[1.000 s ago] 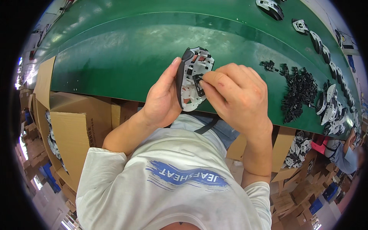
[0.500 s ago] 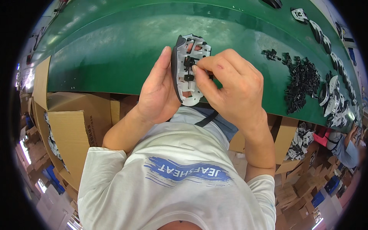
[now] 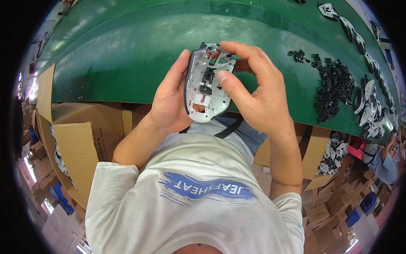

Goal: The person assembles computer mouse shells by picking up each shell and an internal component, pressing the component into the shell by hand, and placing the assembled shell into a cardboard box.

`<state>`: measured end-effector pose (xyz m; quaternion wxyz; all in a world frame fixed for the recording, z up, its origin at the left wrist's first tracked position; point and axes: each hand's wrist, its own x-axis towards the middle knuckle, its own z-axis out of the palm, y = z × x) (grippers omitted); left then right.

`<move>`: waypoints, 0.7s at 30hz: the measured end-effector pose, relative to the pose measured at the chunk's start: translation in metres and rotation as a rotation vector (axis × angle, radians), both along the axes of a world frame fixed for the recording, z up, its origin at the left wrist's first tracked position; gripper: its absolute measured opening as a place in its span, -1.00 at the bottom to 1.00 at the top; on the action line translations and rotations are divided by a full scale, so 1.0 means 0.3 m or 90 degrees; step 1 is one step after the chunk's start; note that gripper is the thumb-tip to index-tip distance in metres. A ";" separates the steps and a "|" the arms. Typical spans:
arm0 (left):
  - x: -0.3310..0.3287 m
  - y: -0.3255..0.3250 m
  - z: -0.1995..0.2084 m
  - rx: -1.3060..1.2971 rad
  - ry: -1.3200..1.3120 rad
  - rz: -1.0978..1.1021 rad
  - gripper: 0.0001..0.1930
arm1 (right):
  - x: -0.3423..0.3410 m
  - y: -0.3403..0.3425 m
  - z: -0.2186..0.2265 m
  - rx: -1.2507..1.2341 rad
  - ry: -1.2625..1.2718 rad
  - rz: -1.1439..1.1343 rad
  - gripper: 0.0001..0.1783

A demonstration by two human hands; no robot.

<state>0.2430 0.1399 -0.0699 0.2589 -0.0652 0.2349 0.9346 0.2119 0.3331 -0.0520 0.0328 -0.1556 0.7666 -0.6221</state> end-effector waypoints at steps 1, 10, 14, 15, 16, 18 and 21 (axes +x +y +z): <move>-0.003 -0.005 0.016 -0.039 0.019 0.008 -0.42 | -0.003 0.006 -0.004 -0.001 -0.002 -0.002 -0.52; 0.037 0.023 -0.018 -0.449 0.228 0.102 -0.41 | 0.038 -0.022 0.000 0.074 0.131 -0.030 -0.35; 0.036 0.046 -0.041 -0.486 0.276 0.147 -0.46 | 0.071 -0.056 -0.071 0.030 0.083 -0.007 -0.08; 0.039 0.049 -0.047 -0.489 0.273 0.148 -0.46 | 0.073 -0.063 -0.078 0.027 0.080 -0.005 -0.08; 0.042 0.050 -0.057 -0.566 0.298 0.179 -0.49 | 0.077 -0.073 -0.084 0.052 0.091 -0.018 -0.10; 0.045 0.049 -0.081 -0.643 0.320 0.206 -0.51 | 0.082 -0.087 -0.099 0.076 0.099 -0.033 -0.11; 0.046 0.046 -0.104 -0.674 0.371 0.241 -0.53 | 0.089 -0.102 -0.113 0.075 0.096 -0.045 -0.13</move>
